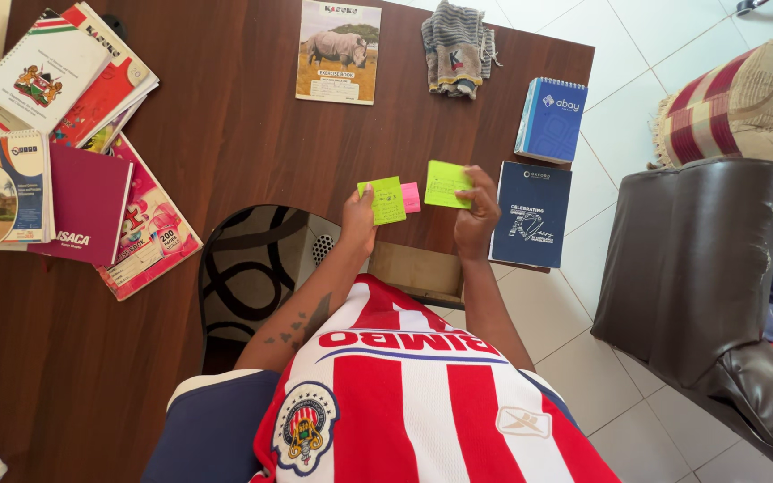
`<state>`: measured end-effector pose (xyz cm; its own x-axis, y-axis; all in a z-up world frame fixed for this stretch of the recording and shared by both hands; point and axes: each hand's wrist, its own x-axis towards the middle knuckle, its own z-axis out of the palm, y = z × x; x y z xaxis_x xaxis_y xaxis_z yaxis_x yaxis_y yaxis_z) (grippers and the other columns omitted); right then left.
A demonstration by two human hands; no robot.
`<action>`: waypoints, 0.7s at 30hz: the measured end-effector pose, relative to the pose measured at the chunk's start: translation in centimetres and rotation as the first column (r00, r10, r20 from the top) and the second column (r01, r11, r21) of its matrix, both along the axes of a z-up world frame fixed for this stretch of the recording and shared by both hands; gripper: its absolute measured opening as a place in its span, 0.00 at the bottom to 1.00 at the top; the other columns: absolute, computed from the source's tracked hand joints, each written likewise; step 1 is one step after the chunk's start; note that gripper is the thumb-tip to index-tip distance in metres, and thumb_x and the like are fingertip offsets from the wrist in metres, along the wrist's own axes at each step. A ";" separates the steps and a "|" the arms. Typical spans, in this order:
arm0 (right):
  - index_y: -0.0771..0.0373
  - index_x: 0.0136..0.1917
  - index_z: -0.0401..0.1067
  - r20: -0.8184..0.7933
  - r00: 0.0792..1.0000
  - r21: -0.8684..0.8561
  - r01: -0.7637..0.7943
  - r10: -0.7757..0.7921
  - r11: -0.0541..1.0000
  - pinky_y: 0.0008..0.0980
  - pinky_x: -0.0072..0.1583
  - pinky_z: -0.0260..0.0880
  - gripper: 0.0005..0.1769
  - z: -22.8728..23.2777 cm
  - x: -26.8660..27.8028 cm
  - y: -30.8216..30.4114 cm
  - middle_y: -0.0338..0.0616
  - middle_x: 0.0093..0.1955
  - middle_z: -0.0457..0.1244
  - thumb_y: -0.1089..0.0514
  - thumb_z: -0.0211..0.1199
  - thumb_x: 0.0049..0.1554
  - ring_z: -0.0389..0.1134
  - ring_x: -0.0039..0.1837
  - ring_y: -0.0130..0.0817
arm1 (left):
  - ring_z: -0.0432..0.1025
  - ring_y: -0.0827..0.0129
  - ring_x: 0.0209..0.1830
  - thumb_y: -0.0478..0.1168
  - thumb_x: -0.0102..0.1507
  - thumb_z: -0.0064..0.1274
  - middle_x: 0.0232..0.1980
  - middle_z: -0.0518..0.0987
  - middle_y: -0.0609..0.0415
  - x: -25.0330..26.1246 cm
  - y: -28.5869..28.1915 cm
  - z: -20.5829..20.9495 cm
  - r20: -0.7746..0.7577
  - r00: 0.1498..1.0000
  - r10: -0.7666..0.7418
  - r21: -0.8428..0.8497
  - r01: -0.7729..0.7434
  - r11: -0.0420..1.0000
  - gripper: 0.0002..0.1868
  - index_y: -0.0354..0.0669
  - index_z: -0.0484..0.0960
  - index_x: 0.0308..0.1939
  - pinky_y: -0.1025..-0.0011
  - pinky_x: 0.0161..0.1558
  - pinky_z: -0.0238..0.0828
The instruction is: The person organizes stationery items on a wooden desk. They place books and notebooks on the desk, open a drawer to store small items, and arrange sticky notes on the surface. The person also flips through pages of a notebook and places it on the desk.
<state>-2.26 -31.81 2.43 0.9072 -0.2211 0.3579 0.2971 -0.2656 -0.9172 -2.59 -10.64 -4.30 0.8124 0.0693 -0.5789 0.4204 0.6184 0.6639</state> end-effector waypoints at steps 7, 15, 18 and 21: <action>0.68 0.54 0.75 -0.329 0.935 0.431 0.024 0.132 0.902 0.20 0.51 0.66 0.08 -2.9 1.0 -0.6 0.35 0.46 0.68 0.61 0.60 0.67 0.66 0.47 0.17 | 0.76 0.68 0.47 0.45 0.74 0.39 0.49 0.81 0.51 0.0 0.1 0.3 -0.051 0.999 0.006 0.007 -0.006 1.000 0.16 0.37 0.74 0.55 0.65 0.49 0.74; 0.68 0.54 0.76 -0.407 0.890 0.512 0.037 0.205 0.858 0.20 0.52 0.68 0.13 -1.5 1.1 -0.3 0.37 0.47 0.70 0.56 0.56 0.67 0.69 0.47 0.18 | 0.77 0.67 0.46 0.45 0.74 0.39 0.49 0.81 0.50 0.3 -0.1 0.1 -0.025 1.000 0.000 0.012 0.000 1.000 0.16 0.35 0.75 0.54 0.65 0.50 0.75; 0.67 0.52 0.76 -0.459 0.883 0.322 0.062 0.099 0.945 0.23 0.49 0.66 0.11 -0.1 0.9 0.1 0.37 0.43 0.69 0.57 0.58 0.67 0.66 0.44 0.20 | 0.77 0.69 0.45 0.45 0.74 0.39 0.48 0.81 0.51 0.3 -0.3 0.4 -0.023 1.000 -0.007 0.044 0.008 0.999 0.16 0.36 0.76 0.53 0.67 0.49 0.75; 0.64 0.48 0.75 -0.343 0.922 -0.227 0.105 -0.180 0.968 0.33 0.45 0.63 0.07 2.5 0.2 1.3 0.41 0.38 0.66 0.58 0.64 0.64 0.63 0.41 0.30 | 0.76 0.72 0.43 0.45 0.74 0.40 0.46 0.82 0.53 0.4 -0.8 1.0 0.038 0.999 -0.015 0.151 0.009 0.988 0.16 0.36 0.77 0.52 0.70 0.47 0.74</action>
